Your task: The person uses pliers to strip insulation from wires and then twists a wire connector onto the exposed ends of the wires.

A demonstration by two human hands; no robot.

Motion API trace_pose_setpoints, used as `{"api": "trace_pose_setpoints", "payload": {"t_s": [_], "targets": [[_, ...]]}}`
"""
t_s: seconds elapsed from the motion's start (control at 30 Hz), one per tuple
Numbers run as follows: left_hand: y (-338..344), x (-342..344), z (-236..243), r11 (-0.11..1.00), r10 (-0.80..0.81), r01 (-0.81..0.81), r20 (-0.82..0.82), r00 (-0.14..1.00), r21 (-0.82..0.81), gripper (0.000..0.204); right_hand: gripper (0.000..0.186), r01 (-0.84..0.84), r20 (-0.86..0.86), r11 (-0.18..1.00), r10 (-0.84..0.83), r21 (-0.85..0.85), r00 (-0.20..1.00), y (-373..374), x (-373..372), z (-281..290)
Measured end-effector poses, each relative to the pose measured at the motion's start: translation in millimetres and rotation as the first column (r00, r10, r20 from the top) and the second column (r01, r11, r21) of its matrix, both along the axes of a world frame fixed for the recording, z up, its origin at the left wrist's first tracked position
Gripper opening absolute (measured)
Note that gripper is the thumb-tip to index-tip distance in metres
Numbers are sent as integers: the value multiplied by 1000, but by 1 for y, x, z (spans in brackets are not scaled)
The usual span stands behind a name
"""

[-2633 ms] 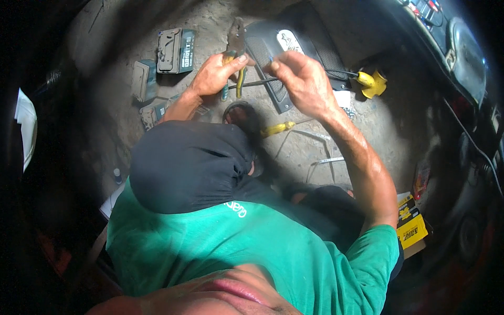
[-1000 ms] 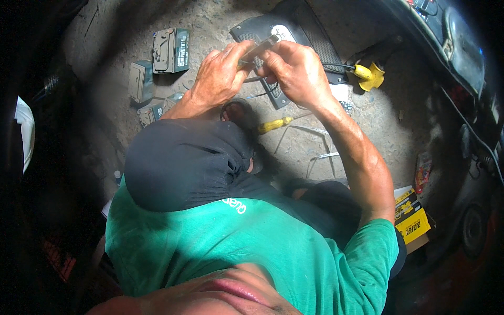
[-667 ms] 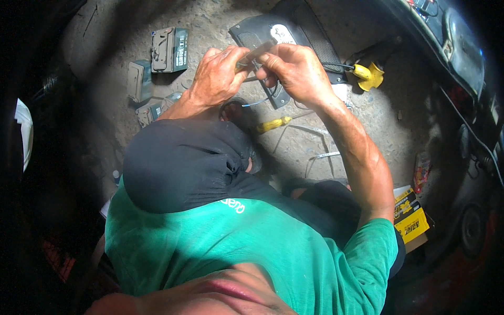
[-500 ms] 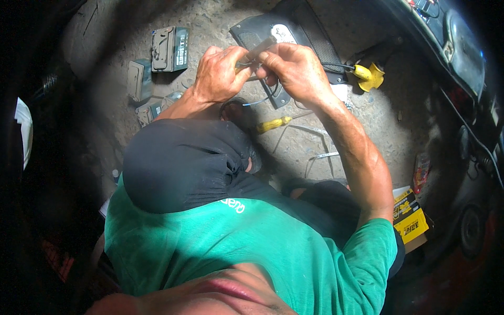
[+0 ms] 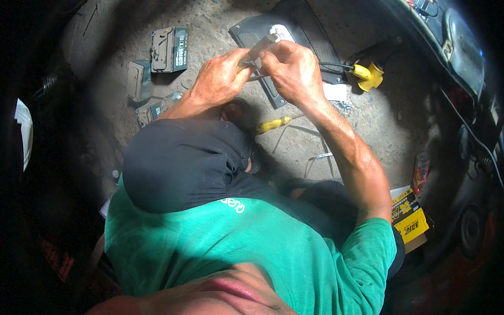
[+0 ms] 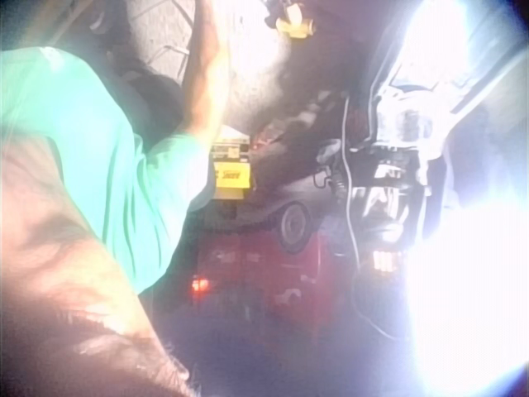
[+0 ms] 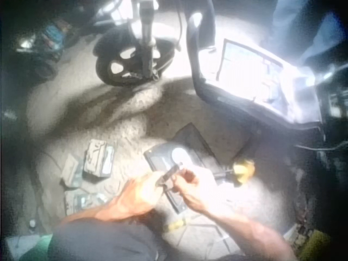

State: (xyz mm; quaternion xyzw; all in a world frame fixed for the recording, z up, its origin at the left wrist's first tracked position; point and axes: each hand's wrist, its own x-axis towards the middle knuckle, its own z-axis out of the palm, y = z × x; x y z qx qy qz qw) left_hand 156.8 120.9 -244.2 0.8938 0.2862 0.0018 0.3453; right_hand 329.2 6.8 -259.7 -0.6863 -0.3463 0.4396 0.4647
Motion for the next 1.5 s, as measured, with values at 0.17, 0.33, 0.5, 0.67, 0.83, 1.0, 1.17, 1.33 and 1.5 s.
{"api": "trace_pose_setpoints", "payload": {"t_s": [0.17, 0.33, 0.5, 0.67, 0.83, 1.0, 1.17, 1.33, 1.5], "targets": [[-1, 1, -8, 997, -38, 37, 15, 999, 72, 34, 33, -24, 87, 1000, 25, -10, 996, -4, 3, 2], [0, 5, -15, 989, -54, 52, 13, 998, 136, 28, 35, -22, 57, 999, 24, -40, 998, -2, 3, 0], [3, 3, -20, 995, 28, -13, 147, 989, -96, 36, 38, -104, 185, 992, 116, -72, 976, -9, 8, 2], [11, -8, -37, 668, 164, -68, 58, 985, -741, 51, 42, -259, 224, 964, 265, -58, 938, -22, 13, 19], [-11, 0, -32, 317, 332, 20, 131, 934, -948, 42, 31, -287, 389, 913, 162, 289, 907, -28, 11, 24], [-29, -1, -36, -56, 470, 95, 58, 881, -994, 46, 21, -425, 423, 756, 216, 497, 880, -23, 9, 28], [-34, -2, -45, -205, 490, 323, 189, 851, -924, 58, 20, -352, 174, 684, 317, 639, 932, -19, 9, 24], [-15, 12, -12, -35, 500, 397, 327, 802, -917, 48, 19, -264, -92, 736, 405, 623, 910, -14, -1, 42], [0, 17, 5, 91, 311, 370, 379, 871, -925, 27, 28, -160, -377, 716, 528, 680, 761, -26, 4, 61]]}}
